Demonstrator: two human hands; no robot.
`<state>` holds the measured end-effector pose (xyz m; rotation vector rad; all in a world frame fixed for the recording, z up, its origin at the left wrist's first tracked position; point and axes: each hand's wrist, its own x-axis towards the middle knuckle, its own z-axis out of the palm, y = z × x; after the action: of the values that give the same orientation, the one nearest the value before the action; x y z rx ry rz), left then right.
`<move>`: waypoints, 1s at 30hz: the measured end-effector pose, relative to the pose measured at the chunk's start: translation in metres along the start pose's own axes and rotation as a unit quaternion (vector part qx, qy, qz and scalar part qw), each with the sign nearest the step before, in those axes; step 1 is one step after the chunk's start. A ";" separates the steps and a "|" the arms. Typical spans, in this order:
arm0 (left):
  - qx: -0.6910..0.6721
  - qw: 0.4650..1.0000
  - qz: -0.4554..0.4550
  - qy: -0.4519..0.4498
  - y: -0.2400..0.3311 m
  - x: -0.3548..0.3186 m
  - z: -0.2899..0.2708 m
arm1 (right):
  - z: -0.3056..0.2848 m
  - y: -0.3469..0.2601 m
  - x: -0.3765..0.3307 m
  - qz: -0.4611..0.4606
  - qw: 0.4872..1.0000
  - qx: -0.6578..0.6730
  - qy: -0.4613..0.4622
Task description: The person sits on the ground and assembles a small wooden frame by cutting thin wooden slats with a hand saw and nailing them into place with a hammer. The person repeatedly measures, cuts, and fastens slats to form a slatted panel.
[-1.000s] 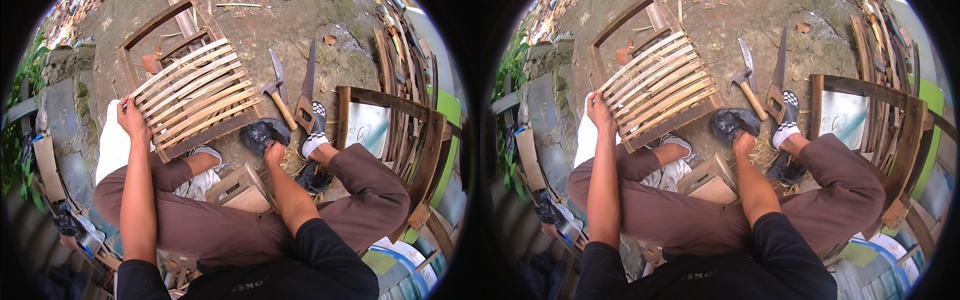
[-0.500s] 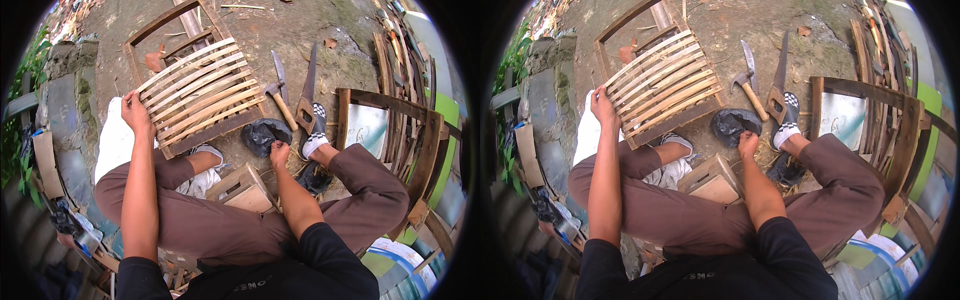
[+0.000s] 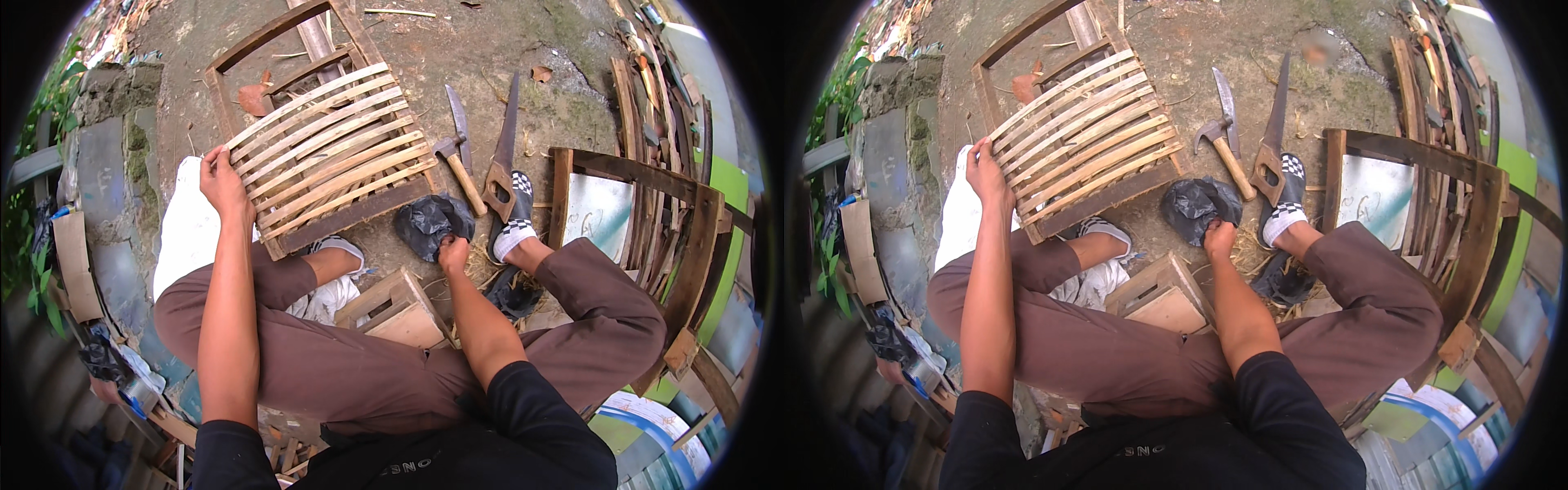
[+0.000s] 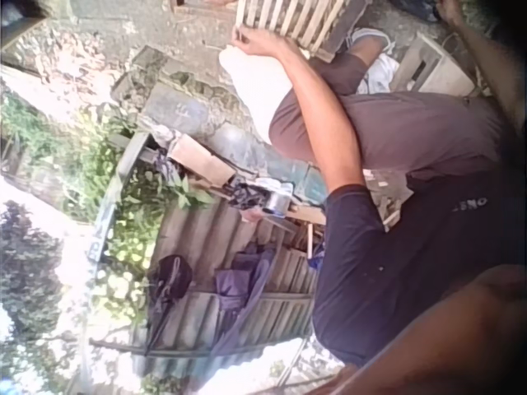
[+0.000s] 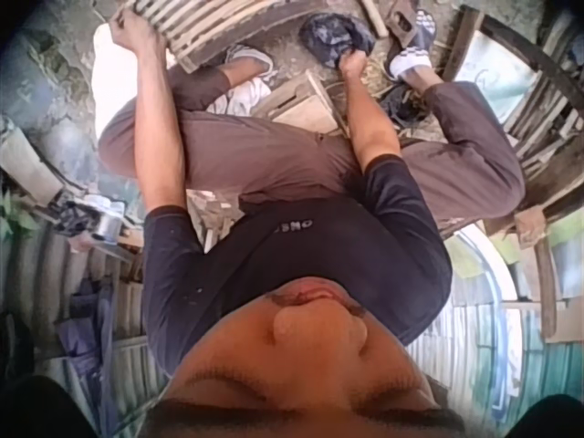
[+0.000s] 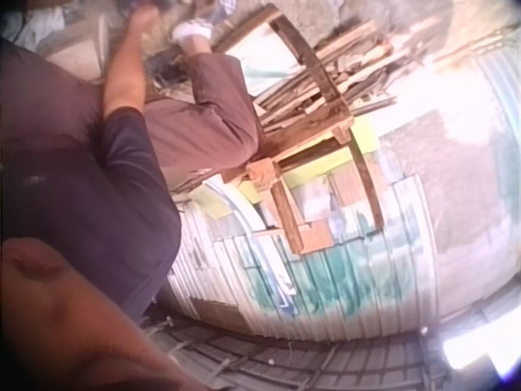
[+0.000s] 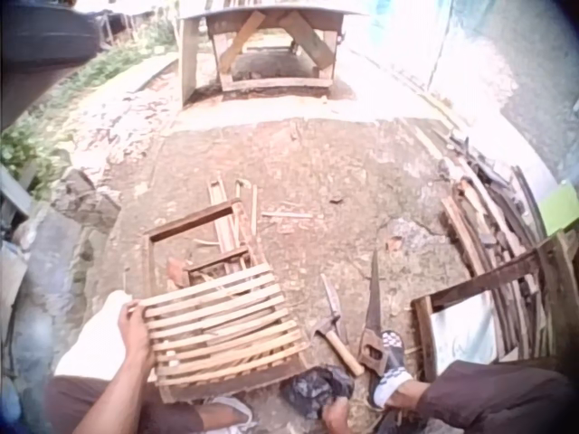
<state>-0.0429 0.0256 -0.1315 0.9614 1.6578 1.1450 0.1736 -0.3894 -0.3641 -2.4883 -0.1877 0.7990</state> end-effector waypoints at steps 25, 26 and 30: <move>-0.004 1.000 0.001 0.001 0.002 -0.001 -0.002 | -0.004 0.003 0.006 0.018 0.995 0.022 -0.093; -0.001 1.000 0.003 0.002 0.002 -0.001 -0.002 | -0.005 0.005 0.009 0.051 0.986 0.100 -0.124; -0.009 1.000 0.005 0.006 0.000 -0.001 -0.002 | -0.011 0.003 0.014 0.086 0.959 0.225 -0.149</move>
<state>-0.0447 0.0243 -0.1310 0.9536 1.6507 1.1728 0.1910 -0.3927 -0.3653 -1.9659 0.1020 1.1473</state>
